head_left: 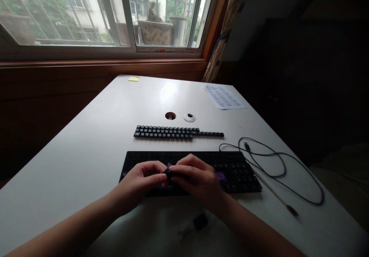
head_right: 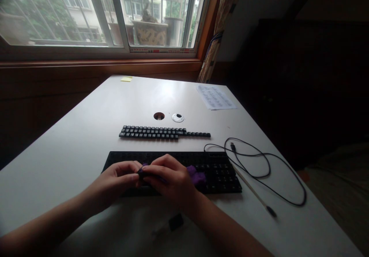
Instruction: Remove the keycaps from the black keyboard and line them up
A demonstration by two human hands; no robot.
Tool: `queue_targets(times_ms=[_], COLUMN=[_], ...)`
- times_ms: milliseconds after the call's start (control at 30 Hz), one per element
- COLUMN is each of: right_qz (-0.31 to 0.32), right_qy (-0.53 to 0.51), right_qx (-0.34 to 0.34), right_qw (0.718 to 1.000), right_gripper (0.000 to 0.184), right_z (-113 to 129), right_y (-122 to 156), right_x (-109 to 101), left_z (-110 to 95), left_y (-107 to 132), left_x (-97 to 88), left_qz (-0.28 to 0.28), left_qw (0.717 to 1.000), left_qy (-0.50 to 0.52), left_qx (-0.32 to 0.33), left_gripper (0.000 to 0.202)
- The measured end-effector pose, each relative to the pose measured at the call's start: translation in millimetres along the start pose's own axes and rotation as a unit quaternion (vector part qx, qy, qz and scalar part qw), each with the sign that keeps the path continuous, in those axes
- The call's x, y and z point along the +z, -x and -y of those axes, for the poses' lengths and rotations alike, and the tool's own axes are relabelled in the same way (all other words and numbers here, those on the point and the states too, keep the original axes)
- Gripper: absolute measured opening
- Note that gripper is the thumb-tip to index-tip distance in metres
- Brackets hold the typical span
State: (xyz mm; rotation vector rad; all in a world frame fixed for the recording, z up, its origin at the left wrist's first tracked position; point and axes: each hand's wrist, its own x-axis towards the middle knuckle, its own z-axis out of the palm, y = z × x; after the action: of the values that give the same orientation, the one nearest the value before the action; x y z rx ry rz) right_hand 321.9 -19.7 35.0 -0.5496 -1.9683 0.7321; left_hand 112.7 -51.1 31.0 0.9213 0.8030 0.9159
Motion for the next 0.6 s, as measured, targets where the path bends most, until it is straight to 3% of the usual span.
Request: queue_targets(times_ms=[600], right_qz=[-0.038], right_qy=[0.005], right_qx=[0.039], right_qw=[0.999], right_gripper=[0.022], right_z=[1.6], right_y=[2.8], right_x=[-0.4], left_z=[0.4], left_y=[-0.3], left_x=[-0.4], left_qz=[0.001], left_qw=[0.999], left_qy=[0.037], left_qx=[-0.038], left_gripper=[0.019])
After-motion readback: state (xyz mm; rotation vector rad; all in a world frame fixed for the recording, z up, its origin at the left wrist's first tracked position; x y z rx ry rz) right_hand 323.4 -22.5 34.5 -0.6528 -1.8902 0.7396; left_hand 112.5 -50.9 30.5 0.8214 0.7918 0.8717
